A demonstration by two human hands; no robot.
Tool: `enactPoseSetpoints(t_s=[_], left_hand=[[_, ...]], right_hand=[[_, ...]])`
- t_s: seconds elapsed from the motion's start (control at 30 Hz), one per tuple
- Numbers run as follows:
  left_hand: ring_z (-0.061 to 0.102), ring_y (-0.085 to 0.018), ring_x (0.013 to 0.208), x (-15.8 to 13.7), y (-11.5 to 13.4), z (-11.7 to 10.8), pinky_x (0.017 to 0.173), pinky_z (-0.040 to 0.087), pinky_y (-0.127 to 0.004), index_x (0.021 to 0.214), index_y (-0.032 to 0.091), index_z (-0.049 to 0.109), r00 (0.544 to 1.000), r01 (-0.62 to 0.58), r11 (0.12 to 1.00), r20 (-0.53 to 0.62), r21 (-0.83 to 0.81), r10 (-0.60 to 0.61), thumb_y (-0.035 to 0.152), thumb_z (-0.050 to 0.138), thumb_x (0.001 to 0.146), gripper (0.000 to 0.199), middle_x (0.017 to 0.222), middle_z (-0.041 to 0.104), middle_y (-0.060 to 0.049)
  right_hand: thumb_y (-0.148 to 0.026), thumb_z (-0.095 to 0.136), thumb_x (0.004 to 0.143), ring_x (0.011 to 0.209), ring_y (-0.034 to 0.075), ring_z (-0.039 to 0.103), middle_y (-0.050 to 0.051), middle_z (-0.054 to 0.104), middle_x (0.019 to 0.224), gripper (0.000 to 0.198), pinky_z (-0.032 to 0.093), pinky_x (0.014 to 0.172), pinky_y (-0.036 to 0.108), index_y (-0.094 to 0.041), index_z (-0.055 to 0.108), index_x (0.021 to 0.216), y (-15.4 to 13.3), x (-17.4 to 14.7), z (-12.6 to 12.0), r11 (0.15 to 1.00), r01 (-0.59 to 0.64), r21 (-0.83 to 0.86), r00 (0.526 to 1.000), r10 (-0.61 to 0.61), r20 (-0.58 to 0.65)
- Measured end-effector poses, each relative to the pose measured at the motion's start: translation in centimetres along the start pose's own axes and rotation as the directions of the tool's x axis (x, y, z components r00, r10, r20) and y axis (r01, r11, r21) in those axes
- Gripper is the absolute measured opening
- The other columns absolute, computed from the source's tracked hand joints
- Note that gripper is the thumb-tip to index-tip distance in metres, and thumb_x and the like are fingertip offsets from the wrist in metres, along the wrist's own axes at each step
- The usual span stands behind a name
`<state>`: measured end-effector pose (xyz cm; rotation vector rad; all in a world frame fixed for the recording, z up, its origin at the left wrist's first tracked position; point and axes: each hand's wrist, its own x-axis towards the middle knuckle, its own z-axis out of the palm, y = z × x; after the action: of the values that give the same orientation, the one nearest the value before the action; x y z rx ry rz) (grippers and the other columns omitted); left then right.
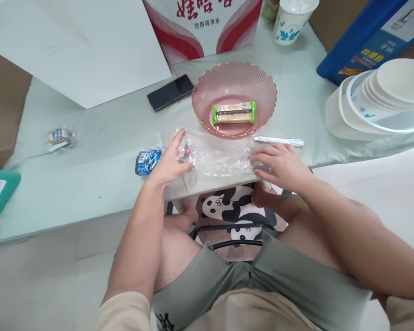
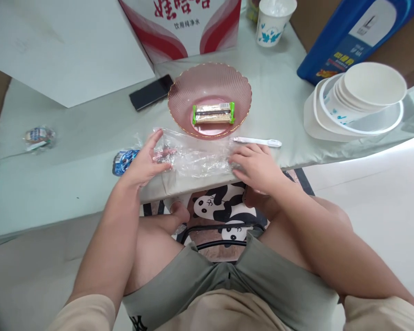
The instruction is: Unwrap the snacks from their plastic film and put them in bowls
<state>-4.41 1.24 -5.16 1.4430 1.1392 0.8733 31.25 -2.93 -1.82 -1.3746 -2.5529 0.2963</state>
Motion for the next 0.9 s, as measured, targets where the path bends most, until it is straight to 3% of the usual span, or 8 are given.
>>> enactPoseSetpoints(t_s=[0.27,0.37,0.5,0.57,0.67,0.77,0.83,0.9], left_hand=[[0.06,-0.042,0.13,-0.3,-0.1,-0.6,0.096,0.06,-0.053,0.154,0.039,0.044,1.0,0.003,0.999,-0.022,-0.033,-0.004,0.032,0.095,0.061,0.107,0.176,0.002,-0.01],[0.06,-0.042,0.13,-0.8,1.4,-0.6,0.086,0.064,-0.048,0.151,0.042,0.046,0.999,0.032,0.994,0.038,-0.107,-0.029,0.032,0.096,0.059,0.105,0.177,-0.002,-0.005],[0.066,-0.036,0.118,-1.8,3.9,-0.7,0.062,0.062,-0.03,0.148,0.042,0.053,0.989,0.051,0.982,0.143,-0.182,-0.025,0.031,0.095,0.059,0.099,0.176,0.007,-0.002],[0.07,-0.032,0.109,-2.3,4.7,-0.7,0.051,0.056,-0.024,0.146,0.039,0.055,0.977,0.058,0.972,0.211,-0.227,-0.009,0.031,0.094,0.059,0.096,0.176,0.011,-0.004],[0.072,-0.026,0.098,-2.6,4.9,-0.5,0.042,0.048,-0.021,0.147,0.038,0.054,0.938,0.09,0.95,0.347,-0.298,0.02,0.035,0.09,0.063,0.091,0.176,0.008,-0.003],[0.073,-0.029,0.096,-2.6,4.8,-0.1,0.045,0.051,-0.027,0.146,0.037,0.057,0.908,0.139,0.948,0.418,-0.285,-0.007,0.041,0.09,0.06,0.092,0.175,0.011,-0.003],[0.073,-0.034,0.1,-2.5,4.8,-0.1,0.05,0.055,-0.032,0.144,0.039,0.057,0.921,0.157,0.953,0.387,-0.258,-0.047,0.042,0.093,0.054,0.097,0.175,0.014,-0.003],[0.071,-0.037,0.108,-2.4,5.0,0.0,0.056,0.058,-0.035,0.145,0.048,0.051,0.957,0.141,0.955,0.283,-0.263,-0.063,0.043,0.094,0.051,0.104,0.175,0.016,0.0]], right_hand=[[-0.033,0.056,0.093,0.103,0.028,0.065,0.004,0.075,0.101,0.023,0.043,0.092,0.049,-0.026,0.074,0.081,1.0,-1.3,-1.2,0.995,0.05,0.085,0.998,-0.054,0.042],[-0.041,0.058,0.093,0.106,0.031,0.064,0.007,0.073,0.109,0.029,0.044,0.097,0.054,-0.025,0.075,0.074,1.0,-1.5,-2.1,0.984,0.051,0.173,0.996,-0.037,-0.08],[-0.038,0.065,0.088,0.1,0.027,0.066,0.008,0.071,0.104,0.016,0.05,0.097,0.049,-0.024,0.073,0.086,0.1,-0.3,-2.6,0.896,0.006,0.445,0.961,0.119,-0.251],[-0.038,0.067,0.087,0.098,0.024,0.067,0.006,0.072,0.101,0.016,0.052,0.096,0.046,-0.025,0.07,0.095,-1.0,0.7,-2.1,0.781,0.015,0.624,0.967,0.146,-0.207],[-0.044,0.073,0.082,0.117,0.026,0.065,0.009,0.07,0.122,0.039,0.051,0.105,0.047,-0.024,0.065,0.115,-3.0,2.5,-0.6,0.556,-0.003,0.831,0.988,0.129,-0.082],[-0.045,0.081,0.071,0.12,0.028,0.066,0.012,0.069,0.129,0.059,0.056,0.1,0.046,-0.023,0.061,0.121,-4.9,3.8,0.5,0.396,-0.146,0.907,0.986,-0.017,0.166],[-0.04,0.078,0.074,0.094,0.024,0.073,0.008,0.076,0.103,0.039,0.06,0.079,0.039,-0.021,0.065,0.105,-5.6,4.2,0.8,0.384,-0.277,0.881,0.923,-0.148,0.354],[-0.033,0.068,0.08,0.068,0.017,0.07,0.001,0.072,0.076,0.014,0.056,0.062,0.031,-0.021,0.064,0.087,-6.0,4.2,0.7,0.402,-0.336,0.852,0.888,-0.165,0.428]])
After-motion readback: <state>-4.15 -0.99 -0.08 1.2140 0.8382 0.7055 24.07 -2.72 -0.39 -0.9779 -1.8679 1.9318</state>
